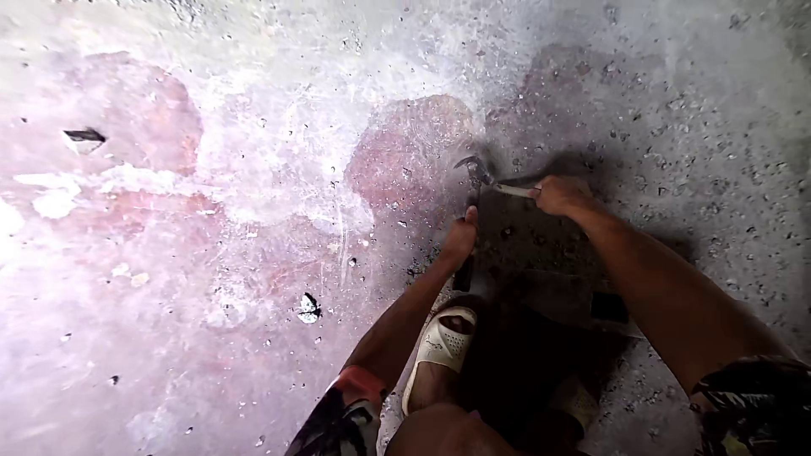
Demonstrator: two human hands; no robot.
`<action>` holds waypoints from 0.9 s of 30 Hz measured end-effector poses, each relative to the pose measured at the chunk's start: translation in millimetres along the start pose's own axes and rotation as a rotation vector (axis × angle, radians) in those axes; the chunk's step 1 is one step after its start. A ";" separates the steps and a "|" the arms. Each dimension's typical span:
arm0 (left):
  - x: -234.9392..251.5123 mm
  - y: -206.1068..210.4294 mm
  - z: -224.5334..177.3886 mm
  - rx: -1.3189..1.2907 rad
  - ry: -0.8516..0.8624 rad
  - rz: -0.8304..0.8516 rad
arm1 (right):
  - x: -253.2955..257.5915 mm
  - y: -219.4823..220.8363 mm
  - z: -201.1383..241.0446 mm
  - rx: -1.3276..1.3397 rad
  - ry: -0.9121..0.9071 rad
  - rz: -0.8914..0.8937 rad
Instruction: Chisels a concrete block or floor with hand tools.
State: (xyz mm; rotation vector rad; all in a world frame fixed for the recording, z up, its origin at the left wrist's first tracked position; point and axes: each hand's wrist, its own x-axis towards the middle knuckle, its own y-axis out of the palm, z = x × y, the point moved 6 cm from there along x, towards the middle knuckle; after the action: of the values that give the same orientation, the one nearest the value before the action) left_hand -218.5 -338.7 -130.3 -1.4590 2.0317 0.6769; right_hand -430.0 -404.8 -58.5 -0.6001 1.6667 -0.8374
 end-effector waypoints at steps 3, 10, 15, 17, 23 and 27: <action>-30.3 -17.5 -27.4 -0.259 0.091 -0.040 | 7.9 6.2 -1.9 0.031 -0.014 -0.008; 4.5 3.7 5.4 0.035 0.069 0.001 | 13.1 5.9 -5.0 0.030 -0.009 -0.001; -39.0 -19.5 -25.9 -0.228 0.222 -0.075 | 12.1 2.2 1.6 0.018 -0.013 0.015; -43.4 -19.0 -2.5 -0.274 0.301 -0.179 | -8.8 6.2 14.2 0.112 -0.051 -0.016; -19.6 0.2 -16.9 -0.083 0.062 -0.061 | -27.0 -18.3 7.1 0.179 -0.050 -0.013; -32.3 6.3 -6.6 -0.213 0.270 -0.160 | -21.7 -22.3 3.1 0.147 -0.054 0.028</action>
State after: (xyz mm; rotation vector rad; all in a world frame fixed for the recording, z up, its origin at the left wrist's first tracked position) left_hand -216.9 -319.3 -102.9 -1.9040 2.0582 0.6767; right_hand -422.4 -402.9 -28.2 -0.4922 1.5459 -0.9067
